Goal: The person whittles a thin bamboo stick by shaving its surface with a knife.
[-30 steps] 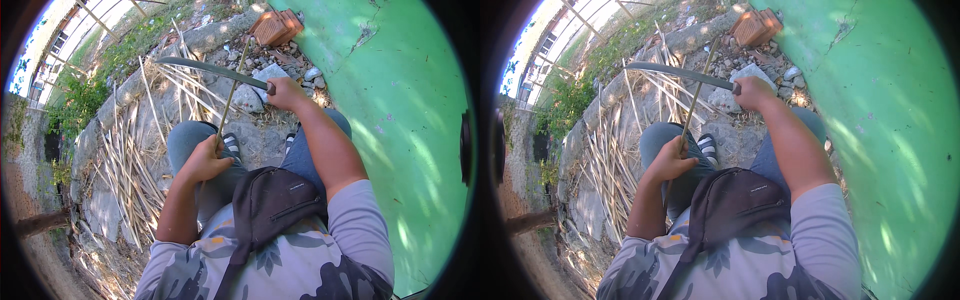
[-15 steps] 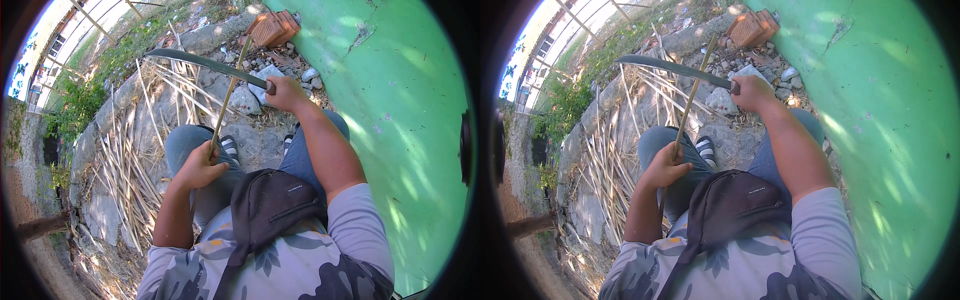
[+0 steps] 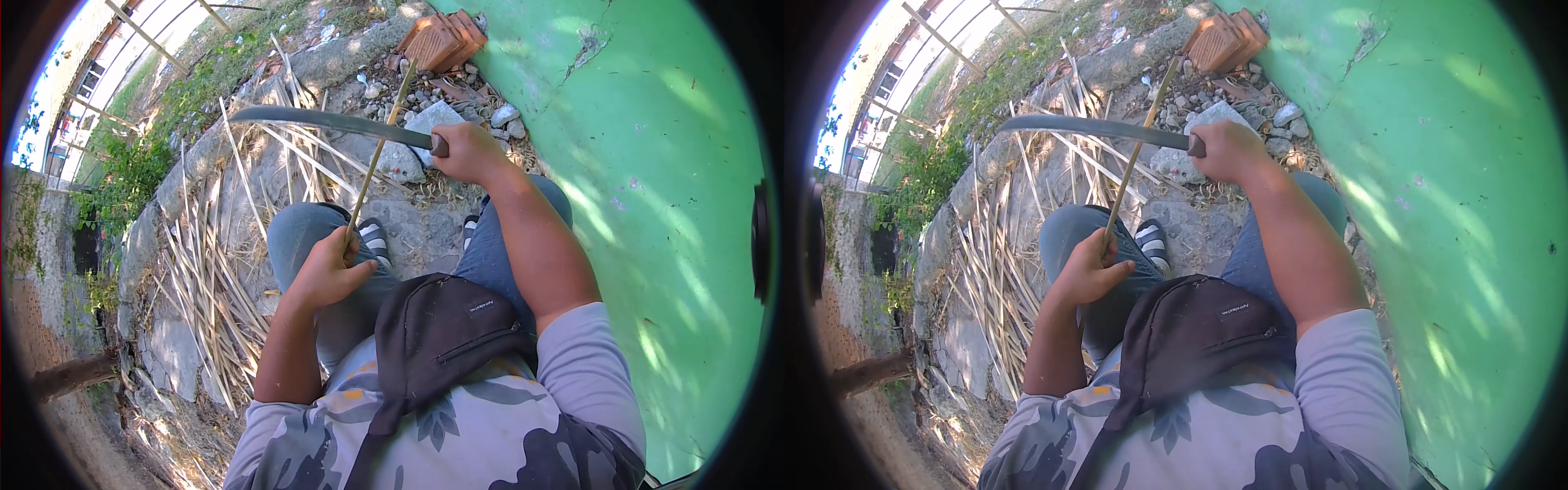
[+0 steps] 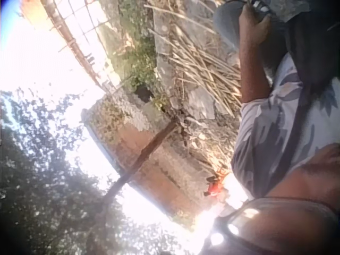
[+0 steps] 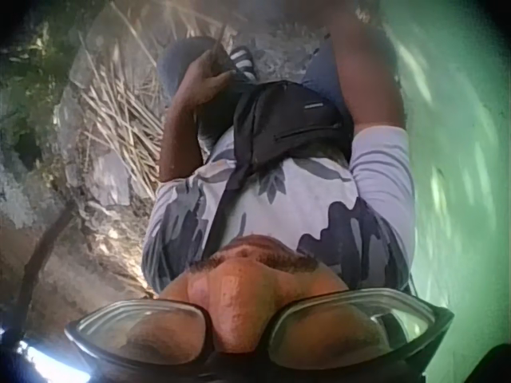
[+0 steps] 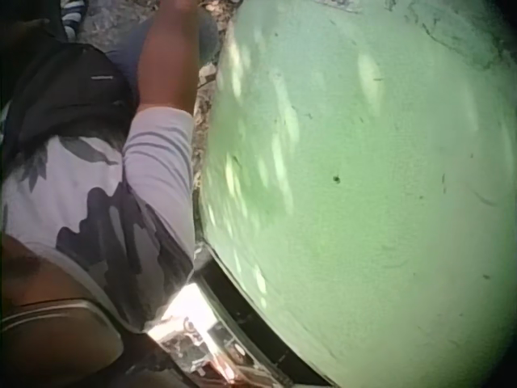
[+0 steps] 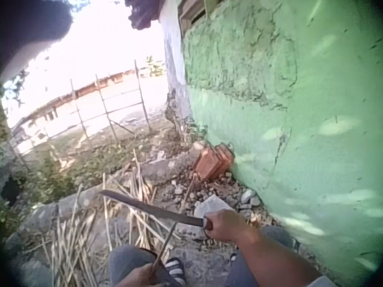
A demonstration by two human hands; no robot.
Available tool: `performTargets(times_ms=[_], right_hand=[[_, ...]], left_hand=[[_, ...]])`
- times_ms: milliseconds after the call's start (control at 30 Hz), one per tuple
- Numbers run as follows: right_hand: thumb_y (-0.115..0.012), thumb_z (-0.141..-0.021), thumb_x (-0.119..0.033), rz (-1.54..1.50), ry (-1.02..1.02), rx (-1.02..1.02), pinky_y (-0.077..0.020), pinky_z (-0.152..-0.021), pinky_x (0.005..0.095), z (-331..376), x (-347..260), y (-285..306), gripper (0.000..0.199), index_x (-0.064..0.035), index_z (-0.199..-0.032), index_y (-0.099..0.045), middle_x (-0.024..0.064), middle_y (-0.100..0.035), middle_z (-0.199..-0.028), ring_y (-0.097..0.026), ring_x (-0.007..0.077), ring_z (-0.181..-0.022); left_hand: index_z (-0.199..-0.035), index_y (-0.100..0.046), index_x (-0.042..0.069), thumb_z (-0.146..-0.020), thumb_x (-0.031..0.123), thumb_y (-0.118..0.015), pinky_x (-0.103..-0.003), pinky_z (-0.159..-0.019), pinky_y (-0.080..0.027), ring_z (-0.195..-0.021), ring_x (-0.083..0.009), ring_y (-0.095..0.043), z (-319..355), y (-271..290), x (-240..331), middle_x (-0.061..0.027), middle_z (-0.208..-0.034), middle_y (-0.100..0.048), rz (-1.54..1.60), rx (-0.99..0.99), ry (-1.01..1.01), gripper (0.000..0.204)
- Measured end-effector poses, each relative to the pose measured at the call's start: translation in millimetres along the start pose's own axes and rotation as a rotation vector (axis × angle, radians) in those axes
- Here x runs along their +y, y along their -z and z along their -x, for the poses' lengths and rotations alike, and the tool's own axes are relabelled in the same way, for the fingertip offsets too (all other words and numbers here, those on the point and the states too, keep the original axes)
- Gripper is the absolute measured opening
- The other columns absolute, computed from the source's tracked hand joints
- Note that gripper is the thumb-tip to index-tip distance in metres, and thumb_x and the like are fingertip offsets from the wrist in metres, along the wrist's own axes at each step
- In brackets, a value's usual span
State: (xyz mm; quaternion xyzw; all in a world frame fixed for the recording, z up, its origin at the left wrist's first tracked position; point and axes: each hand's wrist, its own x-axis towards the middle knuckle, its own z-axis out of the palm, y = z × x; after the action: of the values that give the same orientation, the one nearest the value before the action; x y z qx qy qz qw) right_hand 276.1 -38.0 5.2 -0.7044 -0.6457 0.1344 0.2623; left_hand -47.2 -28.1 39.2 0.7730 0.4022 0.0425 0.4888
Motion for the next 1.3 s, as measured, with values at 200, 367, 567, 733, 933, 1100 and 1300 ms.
performTargets(times_ms=[200,367,567,733,933,1100,1300], right_hand=[[-0.068,-0.079,-0.022,0.099,0.035,0.017,-0.0526,-0.071,0.0471,-5,0,1,0.014,-0.0097,-0.085,-0.067,0.0143,-0.07,-0.08,-0.068,0.0373,-0.078],[-0.067,-0.081,-0.026,-0.076,-0.317,0.261,-0.054,-0.077,0.0474,-16,33,-2,0.019,-0.0124,-0.094,-0.071,0.0142,-0.073,-0.086,-0.07,0.0365,-0.085],[-0.069,-0.079,-0.024,-0.01,-0.186,0.161,-0.054,-0.074,0.0469,-1,4,4,0.017,-0.0125,-0.091,-0.07,0.0145,-0.071,-0.083,-0.069,0.0365,-0.082],[-0.07,-0.075,-0.021,0.071,0.088,0.028,-0.053,-0.07,0.0496,2,-10,0,0.015,-0.0127,-0.087,-0.068,0.0131,-0.069,-0.077,-0.068,0.0367,-0.08],[-0.07,-0.075,-0.023,0.071,-0.042,-0.011,-0.0533,-0.072,0.0493,-4,0,6,0.017,-0.0117,-0.088,-0.068,0.0153,-0.069,-0.079,-0.068,0.0381,-0.081],[-0.073,-0.077,-0.024,-0.114,-0.034,0.116,-0.0518,-0.07,0.045,-11,1,0,0.026,-0.0047,-0.094,-0.068,0.0187,-0.066,-0.077,-0.067,0.0366,-0.074],[-0.078,-0.08,-0.025,-0.393,-0.011,0.094,-0.053,-0.072,0.0396,8,-10,-3,0.038,0.0024,-0.105,-0.068,0.019,-0.071,-0.083,-0.07,0.0294,-0.077]], left_hand=[[-0.089,-0.05,0.003,-0.078,0.018,-0.08,-0.032,-0.058,-0.041,-0.066,-0.0132,-0.044,0,1,6,-0.0029,-0.071,-0.047,-0.044,-0.015,0.005,0.036],[-0.093,-0.05,0.004,-0.08,0.02,-0.081,-0.029,-0.058,-0.039,-0.068,-0.0108,-0.044,1,0,-5,0.0006,-0.075,-0.046,-0.027,-0.067,-0.004,0.037],[-0.089,-0.051,0.002,-0.08,0.019,-0.079,-0.031,-0.057,-0.039,-0.065,-0.0119,-0.043,2,1,1,-0.0008,-0.071,-0.046,0.006,-0.039,-0.01,0.034],[-0.089,-0.051,0.003,-0.08,0.02,-0.079,-0.031,-0.056,-0.038,-0.065,-0.0115,-0.042,2,-1,-6,-0.0004,-0.07,-0.045,0.034,-0.023,-0.033,0.034],[-0.091,-0.049,0.005,-0.082,0.018,-0.08,-0.027,-0.059,-0.037,-0.07,-0.0086,-0.042,-6,1,-6,0.0027,-0.077,-0.045,0.035,-0.076,-0.019,0.034],[-0.093,-0.051,0.005,-0.085,0.021,-0.079,-0.028,-0.06,-0.038,-0.07,-0.0089,-0.043,-4,3,-4,0.0015,-0.076,-0.046,0.066,-0.026,0.025,0.033],[-0.099,-0.058,0.001,-0.085,0.029,-0.078,-0.034,-0.064,-0.047,-0.071,-0.0177,-0.056,-10,-11,-10,-0.0075,-0.077,-0.058,-0.02,0.063,-0.025,0.038]])
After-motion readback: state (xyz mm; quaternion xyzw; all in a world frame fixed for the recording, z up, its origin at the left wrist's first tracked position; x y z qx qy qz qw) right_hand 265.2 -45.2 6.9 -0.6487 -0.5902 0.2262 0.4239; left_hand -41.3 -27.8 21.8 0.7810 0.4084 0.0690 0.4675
